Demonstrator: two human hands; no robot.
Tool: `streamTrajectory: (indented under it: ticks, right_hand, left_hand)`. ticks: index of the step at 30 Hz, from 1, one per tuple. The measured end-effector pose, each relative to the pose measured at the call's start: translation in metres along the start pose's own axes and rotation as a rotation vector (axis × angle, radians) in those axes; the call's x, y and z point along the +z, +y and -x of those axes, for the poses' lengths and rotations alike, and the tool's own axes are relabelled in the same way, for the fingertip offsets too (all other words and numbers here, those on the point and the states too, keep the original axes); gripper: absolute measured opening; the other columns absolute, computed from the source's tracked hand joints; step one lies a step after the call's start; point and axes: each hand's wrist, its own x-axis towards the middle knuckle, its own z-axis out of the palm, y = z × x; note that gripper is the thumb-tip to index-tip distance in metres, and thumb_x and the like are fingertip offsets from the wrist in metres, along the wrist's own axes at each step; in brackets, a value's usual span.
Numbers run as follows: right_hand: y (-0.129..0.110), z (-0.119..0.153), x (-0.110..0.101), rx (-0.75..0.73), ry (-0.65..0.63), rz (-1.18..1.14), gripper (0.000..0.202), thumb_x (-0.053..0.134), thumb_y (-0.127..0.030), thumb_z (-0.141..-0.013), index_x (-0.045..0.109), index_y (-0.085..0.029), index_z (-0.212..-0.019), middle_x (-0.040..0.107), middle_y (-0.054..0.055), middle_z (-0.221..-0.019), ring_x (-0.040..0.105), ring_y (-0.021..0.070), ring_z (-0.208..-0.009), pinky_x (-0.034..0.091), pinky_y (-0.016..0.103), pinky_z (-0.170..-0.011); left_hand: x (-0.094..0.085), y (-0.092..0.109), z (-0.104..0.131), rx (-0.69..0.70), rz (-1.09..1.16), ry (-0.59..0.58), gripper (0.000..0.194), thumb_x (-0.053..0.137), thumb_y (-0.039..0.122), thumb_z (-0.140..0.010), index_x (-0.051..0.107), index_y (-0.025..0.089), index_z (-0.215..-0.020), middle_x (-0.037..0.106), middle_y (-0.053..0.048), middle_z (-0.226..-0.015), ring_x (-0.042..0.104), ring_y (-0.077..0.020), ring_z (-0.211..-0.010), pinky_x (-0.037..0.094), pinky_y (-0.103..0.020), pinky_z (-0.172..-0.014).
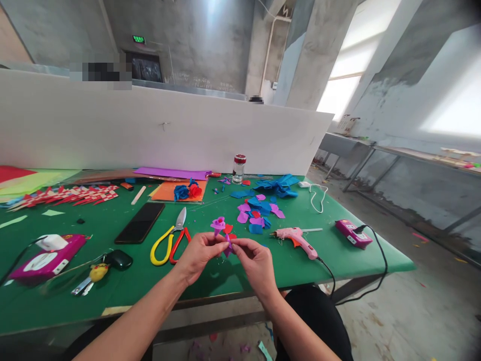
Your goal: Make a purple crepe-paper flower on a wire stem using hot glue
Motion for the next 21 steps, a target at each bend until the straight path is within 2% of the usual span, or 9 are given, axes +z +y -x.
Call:
streamTrajectory:
  ticks: [7, 21]
  right_hand:
    - [0.0004, -0.0025, -0.001, 0.095, -0.022, -0.125, 0.015, 0.07, -0.031, -0.076, 0.077, -0.022, -0.085, 0.075, 0.004, -0.079, 0.068, 0.0209, -0.076, 0.053, 0.032, -0.075]
    - [-0.0051, -0.0027, 0.0003, 0.148, -0.03, -0.212, 0.018, 0.073, -0.033, -0.073, 0.077, -0.019, -0.084, 0.075, 0.004, -0.076, 0.068, 0.0194, -0.072, 0.053, 0.031, -0.073]
  left_hand:
    - [-0.0001, -0.0022, -0.0005, 0.015, -0.029, -0.015, 0.022, 0.078, 0.034, -0.063, 0.074, 0.014, -0.073, 0.066, -0.002, -0.065, 0.051, -0.0107, -0.056, 0.04, -0.022, -0.056]
    - [-0.0007, -0.0006, 0.0001, 0.001, -0.005, -0.035, 0.021, 0.078, 0.032, -0.064, 0.075, 0.014, -0.075, 0.069, -0.004, -0.068, 0.054, -0.0121, -0.061, 0.041, -0.023, -0.059]
